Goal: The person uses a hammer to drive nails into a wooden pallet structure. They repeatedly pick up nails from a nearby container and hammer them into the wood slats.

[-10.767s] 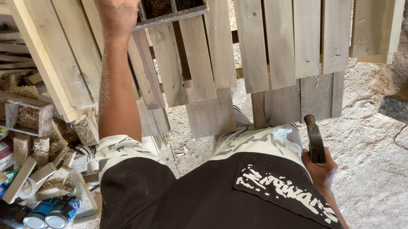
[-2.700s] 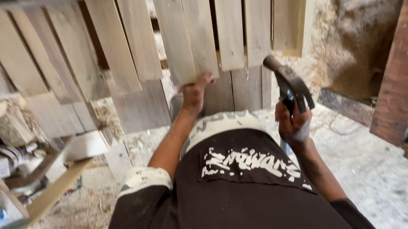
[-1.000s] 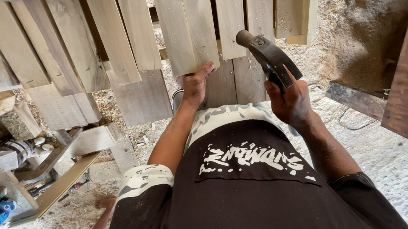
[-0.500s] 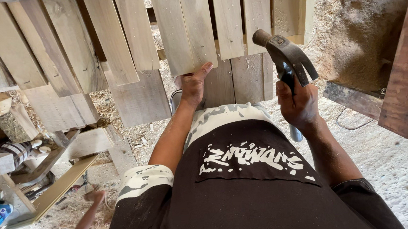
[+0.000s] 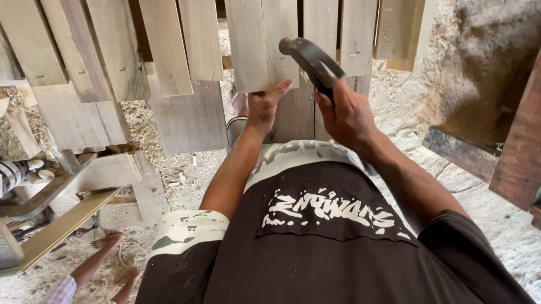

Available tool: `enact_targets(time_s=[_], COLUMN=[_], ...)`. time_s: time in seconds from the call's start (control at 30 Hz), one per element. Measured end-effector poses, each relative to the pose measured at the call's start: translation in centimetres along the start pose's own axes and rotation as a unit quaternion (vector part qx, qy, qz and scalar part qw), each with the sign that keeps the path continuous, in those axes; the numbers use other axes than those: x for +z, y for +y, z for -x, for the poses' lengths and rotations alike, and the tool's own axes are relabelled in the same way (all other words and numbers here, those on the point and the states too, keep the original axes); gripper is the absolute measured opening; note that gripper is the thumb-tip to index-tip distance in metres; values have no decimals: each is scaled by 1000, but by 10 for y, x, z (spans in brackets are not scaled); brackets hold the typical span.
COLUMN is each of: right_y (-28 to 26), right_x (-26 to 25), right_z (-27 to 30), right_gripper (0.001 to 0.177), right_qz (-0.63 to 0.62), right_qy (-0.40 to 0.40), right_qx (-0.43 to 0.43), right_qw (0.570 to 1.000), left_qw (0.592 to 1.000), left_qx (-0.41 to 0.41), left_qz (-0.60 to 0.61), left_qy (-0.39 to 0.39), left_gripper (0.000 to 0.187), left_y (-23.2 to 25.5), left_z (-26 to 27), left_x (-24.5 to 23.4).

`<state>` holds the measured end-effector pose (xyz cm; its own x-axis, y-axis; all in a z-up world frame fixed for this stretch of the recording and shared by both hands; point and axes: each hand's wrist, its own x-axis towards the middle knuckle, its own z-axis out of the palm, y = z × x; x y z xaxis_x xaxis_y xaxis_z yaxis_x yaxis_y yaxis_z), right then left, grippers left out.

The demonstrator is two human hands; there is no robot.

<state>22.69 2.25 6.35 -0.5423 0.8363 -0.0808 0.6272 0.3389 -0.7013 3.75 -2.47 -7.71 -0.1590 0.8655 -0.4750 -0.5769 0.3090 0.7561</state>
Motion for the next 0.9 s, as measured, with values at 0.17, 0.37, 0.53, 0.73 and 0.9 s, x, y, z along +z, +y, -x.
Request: enact_targets(time_s=[0.17, 0.37, 0.53, 0.73, 0.9], right_y=[-20, 13, -14, 15, 13], right_x=[-22, 9, -30, 17, 14], right_z=[26, -1, 24, -6, -12], right_gripper=[25, 24, 33, 30, 30], right_qz=[19, 65, 10, 85, 63], right_qy=[120, -102, 114, -74, 38], right_qx=[-125, 84, -128, 51, -26], right_qw=[985, 989, 985, 992, 997], left_qw=[1000, 999, 998, 997, 999], left_qx=[8, 3, 17, 17, 28], left_qz=[-10, -50, -64, -72, -42], left_qy=[0, -7, 16, -7, 7], left_gripper=[29, 23, 26, 25, 30], left_y=[-12, 2, 7, -6, -4], left_z=[-1, 5, 1, -8, -4], left_x=[-5, -3, 4, -1, -2])
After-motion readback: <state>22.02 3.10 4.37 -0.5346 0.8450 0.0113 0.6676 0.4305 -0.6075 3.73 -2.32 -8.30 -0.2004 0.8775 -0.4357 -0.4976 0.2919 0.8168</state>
